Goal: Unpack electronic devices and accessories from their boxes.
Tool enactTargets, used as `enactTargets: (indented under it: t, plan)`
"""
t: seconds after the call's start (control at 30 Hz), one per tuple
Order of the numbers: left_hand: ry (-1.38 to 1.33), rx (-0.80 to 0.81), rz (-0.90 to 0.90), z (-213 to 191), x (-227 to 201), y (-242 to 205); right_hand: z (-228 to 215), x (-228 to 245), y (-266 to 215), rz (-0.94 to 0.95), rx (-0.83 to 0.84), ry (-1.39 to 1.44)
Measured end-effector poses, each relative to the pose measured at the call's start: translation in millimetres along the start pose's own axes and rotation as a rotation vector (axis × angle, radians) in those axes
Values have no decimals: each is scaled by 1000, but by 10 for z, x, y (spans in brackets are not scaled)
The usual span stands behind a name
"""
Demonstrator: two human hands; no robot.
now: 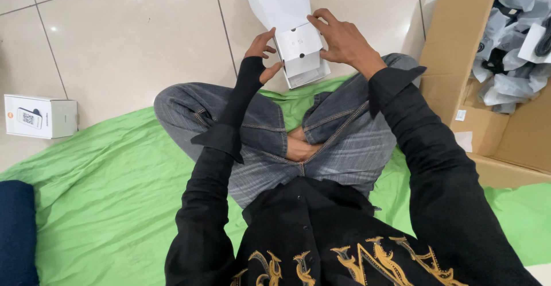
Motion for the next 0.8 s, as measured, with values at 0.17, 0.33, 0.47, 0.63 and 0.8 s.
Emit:
enactTargets:
  t: [0.17, 0.33, 0.47, 0.63, 0.8]
  plan:
    - [79, -23, -39, 40, -26, -14, -4, 6, -59, 18, -50, 126]
    - [-62, -90, -142, -8, 66, -50, 53, -229, -140, 163, -61, 517]
    - [-290, -142, -284, 267, 709, -133, 361, -546, -190, 335, -88, 820]
    - [-327, -137, -307, 366, 860, -49, 526, -645, -96, 403, -147, 880]
    - [-294, -116, -343, 429, 883, -10, 566, -666, -46, 455, -126, 846]
Point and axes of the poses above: each hand's wrist, its own y-axis towards the middle knuckle, its own z-axis out of the palm, x = y × z, the point moved 10 cm from there along y, towards the middle knuckle, and after that the axes turned 9 degrees about y, right-handed, at the moved point
